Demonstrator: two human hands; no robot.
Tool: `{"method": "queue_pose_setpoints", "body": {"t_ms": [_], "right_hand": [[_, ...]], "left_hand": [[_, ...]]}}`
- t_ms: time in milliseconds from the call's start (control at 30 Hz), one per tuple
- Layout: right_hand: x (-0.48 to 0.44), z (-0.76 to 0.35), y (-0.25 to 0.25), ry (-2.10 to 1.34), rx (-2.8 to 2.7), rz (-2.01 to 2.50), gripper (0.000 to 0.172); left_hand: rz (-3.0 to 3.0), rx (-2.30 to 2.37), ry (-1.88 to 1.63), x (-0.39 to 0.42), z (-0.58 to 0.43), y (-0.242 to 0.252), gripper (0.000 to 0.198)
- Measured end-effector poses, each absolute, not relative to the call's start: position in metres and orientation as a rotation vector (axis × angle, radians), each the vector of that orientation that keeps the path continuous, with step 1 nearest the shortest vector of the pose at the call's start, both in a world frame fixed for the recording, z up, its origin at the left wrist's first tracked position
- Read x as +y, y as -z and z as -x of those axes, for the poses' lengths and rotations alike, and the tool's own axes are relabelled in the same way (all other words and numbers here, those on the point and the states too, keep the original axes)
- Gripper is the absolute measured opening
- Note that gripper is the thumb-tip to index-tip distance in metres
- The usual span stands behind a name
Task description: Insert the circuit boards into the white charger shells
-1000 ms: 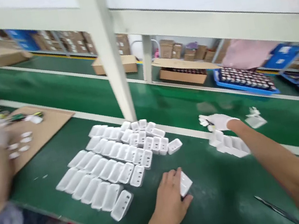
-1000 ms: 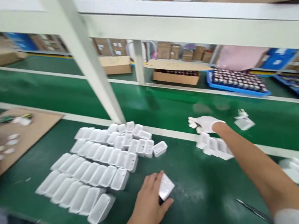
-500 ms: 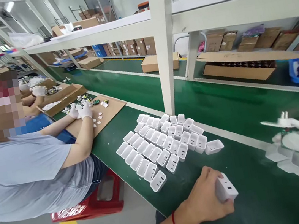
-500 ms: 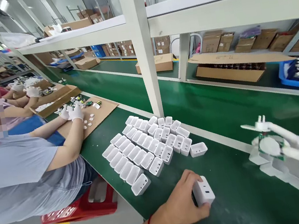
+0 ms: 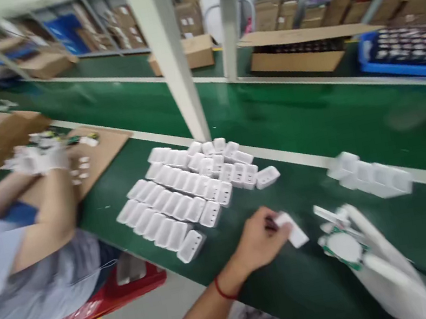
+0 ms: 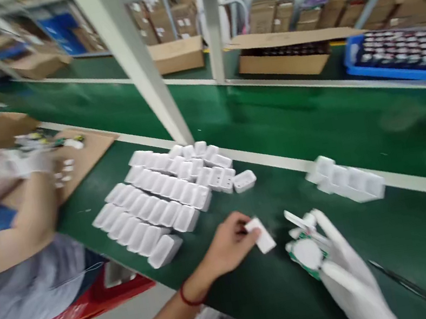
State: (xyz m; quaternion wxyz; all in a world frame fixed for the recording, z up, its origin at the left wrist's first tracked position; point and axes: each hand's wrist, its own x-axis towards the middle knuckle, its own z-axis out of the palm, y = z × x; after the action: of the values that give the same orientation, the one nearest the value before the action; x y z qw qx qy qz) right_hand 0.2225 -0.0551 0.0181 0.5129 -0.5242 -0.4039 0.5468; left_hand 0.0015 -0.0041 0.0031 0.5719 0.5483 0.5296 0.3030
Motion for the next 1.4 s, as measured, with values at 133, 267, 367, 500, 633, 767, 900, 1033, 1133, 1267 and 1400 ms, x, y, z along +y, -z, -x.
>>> {"method": "queue_pose_setpoints", "body": {"t_ms": [133, 267, 367, 500, 633, 767, 900, 1033, 1133, 1267, 1400], "right_hand": [[-0.058, -0.230, -0.005, -1.466, -0.780, 1.100, 0.081], [-0.054, -0.228, -0.001, -1.458, -0.800, 1.076, 0.088], [-0.053, -0.223, -0.001, -1.465, -0.864, 1.065, 0.091], [-0.054, -0.218, -0.012, -1.449, -0.982, 0.992, 0.101], [-0.058, -0.212, -0.027, -1.398, -1.109, 0.911, 0.106], [-0.060, -0.204, -0.028, -1.371, -1.185, 0.923, 0.106], [-0.059, -0.199, -0.023, -1.351, -1.228, 0.955, 0.108], [-0.057, -0.198, -0.021, -1.341, -1.265, 0.984, 0.110], [-0.054, -0.196, -0.021, -1.328, -1.243, 1.013, 0.111], [-0.051, -0.193, -0.020, -1.320, -1.178, 1.049, 0.110], [-0.052, -0.193, -0.019, -1.330, -1.142, 1.110, 0.111]], "left_hand": [[-1.287, 1.045, -0.697, -0.005, 0.021, 0.004, 0.072], [-1.862, 1.146, -0.459, -0.016, 0.047, 0.002, 0.062], [-2.081, 1.228, -0.327, -0.021, 0.048, -0.002, 0.062], [-1.829, 1.127, -0.479, -0.018, 0.034, 0.002, 0.058], [-1.604, 1.012, -0.673, -0.016, 0.018, 0.015, 0.055], [-1.809, 1.114, -0.603, -0.016, 0.008, 0.020, 0.058], [-1.851, 1.204, -0.549, -0.015, 0.010, 0.014, 0.072], [-1.946, 1.143, -0.663, -0.018, 0.010, 0.016, 0.067], [-2.065, 1.282, -0.835, -0.028, 0.007, 0.019, 0.063], [-2.059, 1.390, -0.715, -0.041, 0.011, 0.009, 0.092], [-2.142, 1.217, -0.626, -0.042, 0.017, 0.001, 0.033]]}}
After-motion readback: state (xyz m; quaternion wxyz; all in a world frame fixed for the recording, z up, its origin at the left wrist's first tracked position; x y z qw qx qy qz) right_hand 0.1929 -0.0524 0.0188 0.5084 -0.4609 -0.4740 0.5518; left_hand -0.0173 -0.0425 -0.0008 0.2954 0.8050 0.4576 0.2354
